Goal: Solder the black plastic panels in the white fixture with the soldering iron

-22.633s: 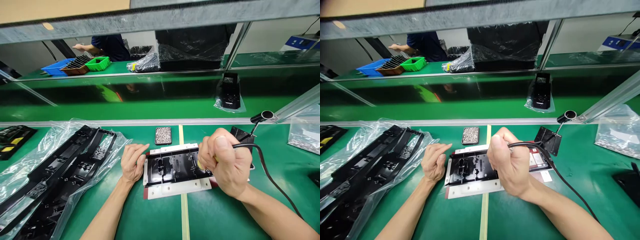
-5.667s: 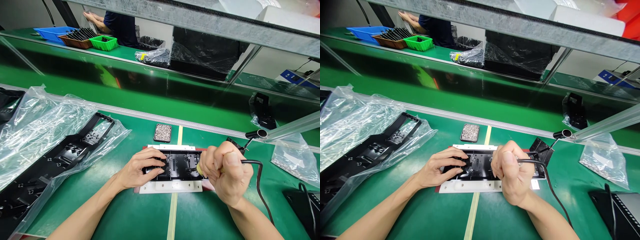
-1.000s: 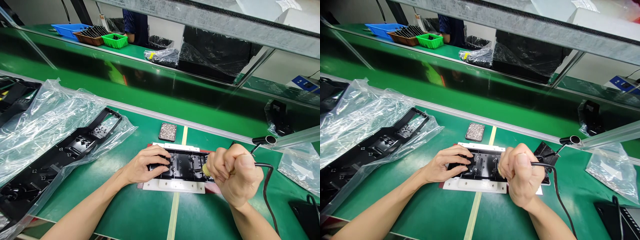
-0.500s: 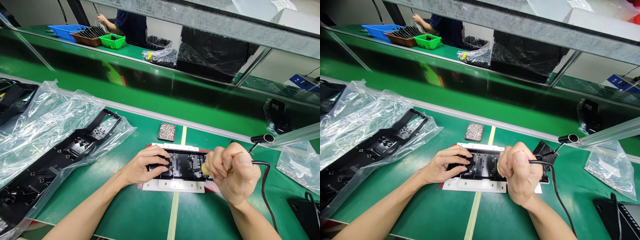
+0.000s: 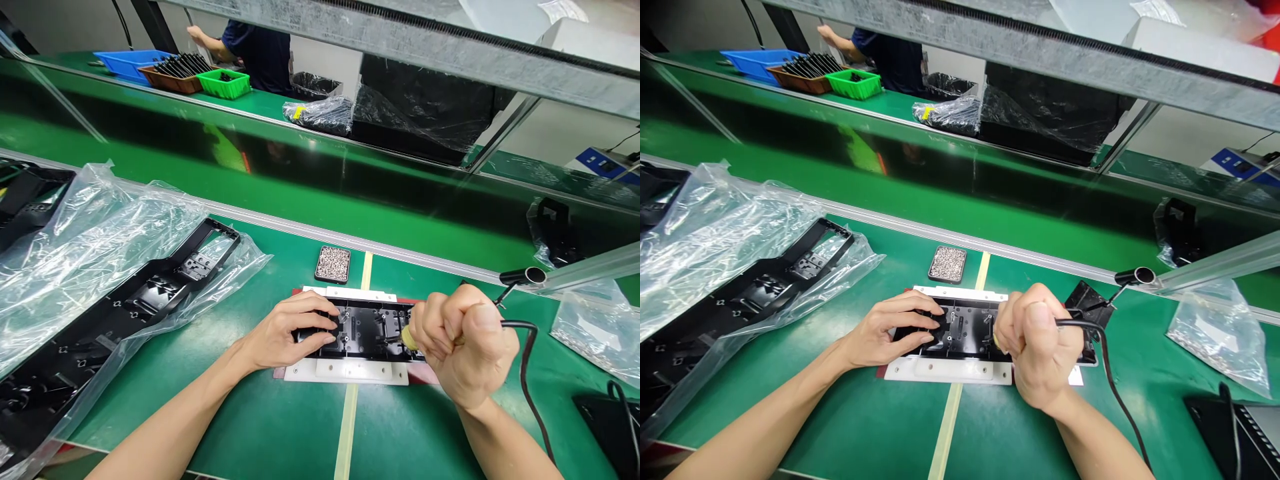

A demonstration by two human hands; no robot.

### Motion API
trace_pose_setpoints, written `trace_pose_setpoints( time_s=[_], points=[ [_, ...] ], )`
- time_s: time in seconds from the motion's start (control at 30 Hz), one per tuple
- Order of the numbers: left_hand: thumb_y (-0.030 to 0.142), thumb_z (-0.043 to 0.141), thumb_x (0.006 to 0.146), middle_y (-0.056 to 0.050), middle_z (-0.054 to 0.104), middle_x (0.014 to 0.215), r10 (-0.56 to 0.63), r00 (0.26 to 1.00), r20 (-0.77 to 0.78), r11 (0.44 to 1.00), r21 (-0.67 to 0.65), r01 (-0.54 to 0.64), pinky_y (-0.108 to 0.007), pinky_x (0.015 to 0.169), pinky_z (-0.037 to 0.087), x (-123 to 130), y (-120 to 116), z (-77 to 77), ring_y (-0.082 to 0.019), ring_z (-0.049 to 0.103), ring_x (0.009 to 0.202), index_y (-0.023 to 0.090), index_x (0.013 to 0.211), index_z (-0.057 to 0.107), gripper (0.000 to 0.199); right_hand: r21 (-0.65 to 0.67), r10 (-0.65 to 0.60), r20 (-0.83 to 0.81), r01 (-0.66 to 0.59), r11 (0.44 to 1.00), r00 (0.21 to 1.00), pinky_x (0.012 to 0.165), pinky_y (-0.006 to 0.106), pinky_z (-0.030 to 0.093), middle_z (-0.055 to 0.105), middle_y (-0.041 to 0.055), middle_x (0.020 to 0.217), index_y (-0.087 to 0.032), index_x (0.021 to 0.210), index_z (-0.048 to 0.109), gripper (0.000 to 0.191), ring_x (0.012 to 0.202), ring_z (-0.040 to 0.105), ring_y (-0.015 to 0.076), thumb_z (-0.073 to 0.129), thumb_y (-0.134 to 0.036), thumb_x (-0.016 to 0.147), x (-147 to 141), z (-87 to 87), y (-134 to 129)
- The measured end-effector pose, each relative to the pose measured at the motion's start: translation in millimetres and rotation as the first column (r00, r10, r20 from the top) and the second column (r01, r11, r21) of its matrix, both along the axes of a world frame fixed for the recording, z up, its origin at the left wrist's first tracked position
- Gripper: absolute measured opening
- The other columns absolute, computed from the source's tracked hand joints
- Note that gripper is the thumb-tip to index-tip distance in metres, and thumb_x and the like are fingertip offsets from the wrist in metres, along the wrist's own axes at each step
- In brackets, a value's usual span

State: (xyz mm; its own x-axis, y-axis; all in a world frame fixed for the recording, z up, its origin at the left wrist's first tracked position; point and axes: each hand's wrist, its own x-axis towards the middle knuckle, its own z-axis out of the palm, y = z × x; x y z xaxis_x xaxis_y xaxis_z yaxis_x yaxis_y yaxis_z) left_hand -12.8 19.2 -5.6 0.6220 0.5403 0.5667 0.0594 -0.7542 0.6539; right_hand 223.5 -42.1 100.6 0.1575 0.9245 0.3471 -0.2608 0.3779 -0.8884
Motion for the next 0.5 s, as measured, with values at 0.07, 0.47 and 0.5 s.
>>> trace_pose_setpoints(
  time_s=[0.07, 0.47, 0.5],
  points=[
    [0.017, 0.073, 0.094, -0.011, 0.076, 0.111, 0.003, 1.0, -0.002, 1.0, 0.0, -0.003, -0.041, 0.092, 0.057, 0.1, -0.2, 1.0, -0.023, 0.072, 0.1, 0.017, 0.104, 0.078, 0.011, 0.001, 0.004, -0.001, -0.004, 1.0, 1.0, 0.039, 0.018, 0.028, 0.032, -0.0062, 0.049, -0.019, 0.062, 0.041, 0.046, 0.041, 0.026, 0.0064, 0.051, -0.038, 0.103, 0.4, 0.0, 0.0],
    [0.015, 0.075, 0.093, -0.011, 0.076, 0.113, -0.001, 1.0, -0.004, 1.0, 0.0, 0.001, -0.042, 0.094, 0.056, -1.1, 0.2, -1.5, -0.023, 0.071, 0.102, 0.017, 0.105, 0.077, 0.013, 0.001, -0.007, 0.009, 0.007, 1.0, 1.0, 0.039, 0.017, 0.028, 0.032, -0.0066, 0.048, -0.019, 0.062, 0.041, 0.047, 0.041, 0.027, 0.006, 0.054, -0.041, 0.102, -0.3, 1.0, -0.2],
    [0.016, 0.074, 0.093, -0.011, 0.076, 0.113, 0.0, 1.0, -0.005, 1.0, 0.0, 0.0, -0.042, 0.094, 0.056, -1.1, 0.2, -1.6, -0.023, 0.071, 0.102, 0.017, 0.105, 0.078, 0.012, 0.001, -0.007, 0.007, 0.007, 1.0, 1.0, 0.039, 0.017, 0.028, 0.032, -0.0066, 0.048, -0.019, 0.062, 0.041, 0.047, 0.041, 0.026, 0.006, 0.053, -0.04, 0.102, -0.5, 1.1, -0.2]
  ],
)
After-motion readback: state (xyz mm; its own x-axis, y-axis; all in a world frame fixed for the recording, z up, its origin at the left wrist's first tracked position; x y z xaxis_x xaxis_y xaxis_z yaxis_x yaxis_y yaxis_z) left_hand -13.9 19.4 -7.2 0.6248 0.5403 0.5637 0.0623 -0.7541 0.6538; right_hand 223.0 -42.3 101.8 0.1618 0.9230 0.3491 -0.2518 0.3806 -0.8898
